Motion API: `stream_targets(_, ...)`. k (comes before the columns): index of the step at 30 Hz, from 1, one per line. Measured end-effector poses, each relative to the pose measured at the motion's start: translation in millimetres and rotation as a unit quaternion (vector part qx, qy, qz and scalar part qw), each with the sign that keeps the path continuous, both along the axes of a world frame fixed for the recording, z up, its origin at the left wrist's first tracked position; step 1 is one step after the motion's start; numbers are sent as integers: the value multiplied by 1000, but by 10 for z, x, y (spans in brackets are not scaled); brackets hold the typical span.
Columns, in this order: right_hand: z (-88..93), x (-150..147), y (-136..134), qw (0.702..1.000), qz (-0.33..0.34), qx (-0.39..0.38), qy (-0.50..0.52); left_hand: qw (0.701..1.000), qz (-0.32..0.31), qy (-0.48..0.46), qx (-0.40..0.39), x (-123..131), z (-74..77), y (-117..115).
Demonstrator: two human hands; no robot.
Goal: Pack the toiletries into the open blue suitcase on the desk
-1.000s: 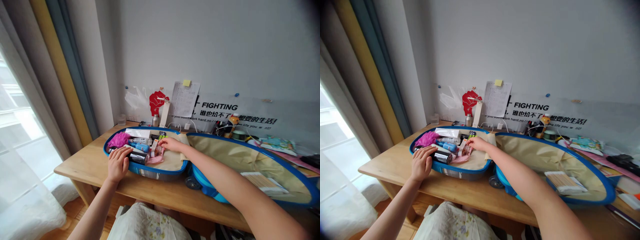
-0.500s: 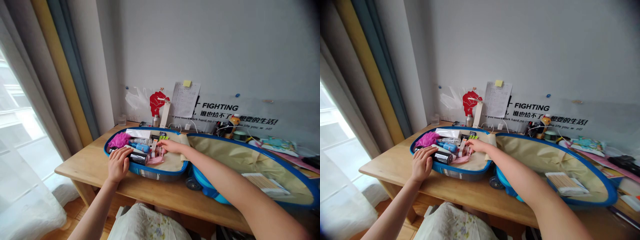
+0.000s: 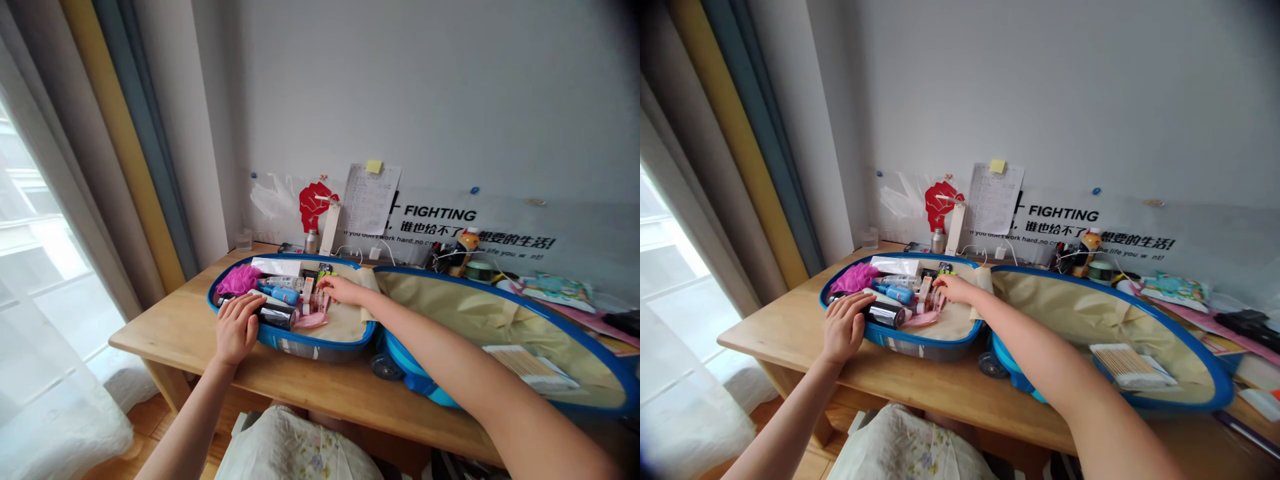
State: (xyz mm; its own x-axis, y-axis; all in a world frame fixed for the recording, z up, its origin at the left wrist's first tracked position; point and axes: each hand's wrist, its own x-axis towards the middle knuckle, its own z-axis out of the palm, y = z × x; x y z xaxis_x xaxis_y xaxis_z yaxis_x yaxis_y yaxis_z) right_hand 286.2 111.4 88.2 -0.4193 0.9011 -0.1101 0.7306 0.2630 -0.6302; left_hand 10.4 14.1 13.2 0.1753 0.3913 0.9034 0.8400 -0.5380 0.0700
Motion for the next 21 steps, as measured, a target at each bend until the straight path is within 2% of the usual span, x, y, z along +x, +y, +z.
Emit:
stream_targets(9, 14, -18, -13, 1000, -5, -2, 4, 1000, 4, 0, -8, -6, -13, 0)
stream_targets(21, 79, -25, -84, 999, 22, -47, 8, 1000, 5, -10, -17, -1, -10, -1)
